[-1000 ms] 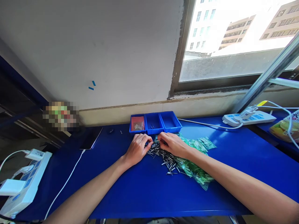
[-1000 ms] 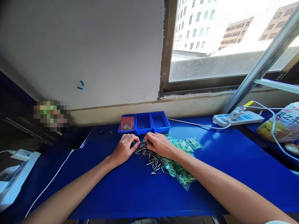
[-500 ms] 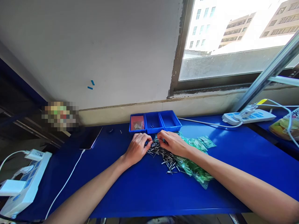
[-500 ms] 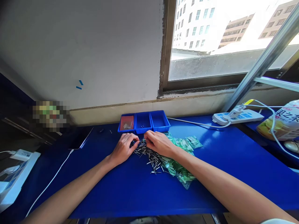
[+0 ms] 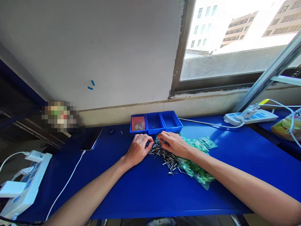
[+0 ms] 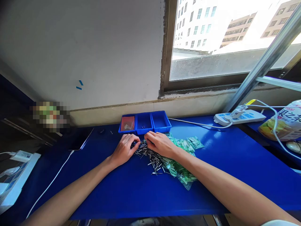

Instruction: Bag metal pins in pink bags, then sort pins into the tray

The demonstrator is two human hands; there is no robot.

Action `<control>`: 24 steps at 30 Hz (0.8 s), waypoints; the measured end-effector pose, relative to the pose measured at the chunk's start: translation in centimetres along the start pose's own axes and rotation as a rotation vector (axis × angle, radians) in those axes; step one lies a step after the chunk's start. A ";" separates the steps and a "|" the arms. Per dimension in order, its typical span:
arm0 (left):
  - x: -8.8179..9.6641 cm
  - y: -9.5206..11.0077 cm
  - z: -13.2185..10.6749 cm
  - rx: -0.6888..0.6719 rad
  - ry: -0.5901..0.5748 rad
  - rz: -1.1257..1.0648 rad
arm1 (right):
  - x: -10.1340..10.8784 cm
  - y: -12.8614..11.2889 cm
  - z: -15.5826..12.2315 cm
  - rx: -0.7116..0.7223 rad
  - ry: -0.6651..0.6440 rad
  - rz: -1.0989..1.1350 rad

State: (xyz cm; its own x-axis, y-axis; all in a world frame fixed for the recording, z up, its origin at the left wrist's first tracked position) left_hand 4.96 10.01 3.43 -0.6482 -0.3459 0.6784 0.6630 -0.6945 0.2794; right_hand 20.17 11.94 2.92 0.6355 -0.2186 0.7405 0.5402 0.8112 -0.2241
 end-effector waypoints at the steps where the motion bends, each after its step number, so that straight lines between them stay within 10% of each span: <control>1: 0.0 0.0 0.0 0.001 0.000 0.000 | 0.0 0.0 0.0 0.002 -0.002 -0.003; 24: 0.2 -0.1 0.0 0.022 -0.006 -0.014 | -0.4 0.4 -0.3 -0.047 -0.005 0.071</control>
State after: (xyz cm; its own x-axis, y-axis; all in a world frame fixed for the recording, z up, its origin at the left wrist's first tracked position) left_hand 4.84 10.01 3.54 -0.6550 -0.3327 0.6784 0.6622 -0.6852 0.3034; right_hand 20.34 12.17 2.33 0.6705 -0.1583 0.7248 0.5190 0.7982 -0.3058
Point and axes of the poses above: each hand's wrist, its own z-axis towards the middle knuckle, its own x-axis out of the back of the hand, y = z × x, the point moved 8 cm from there along z, towards the middle knuckle, and after that the axes turned 12 degrees about y, right-handed, at the moved point
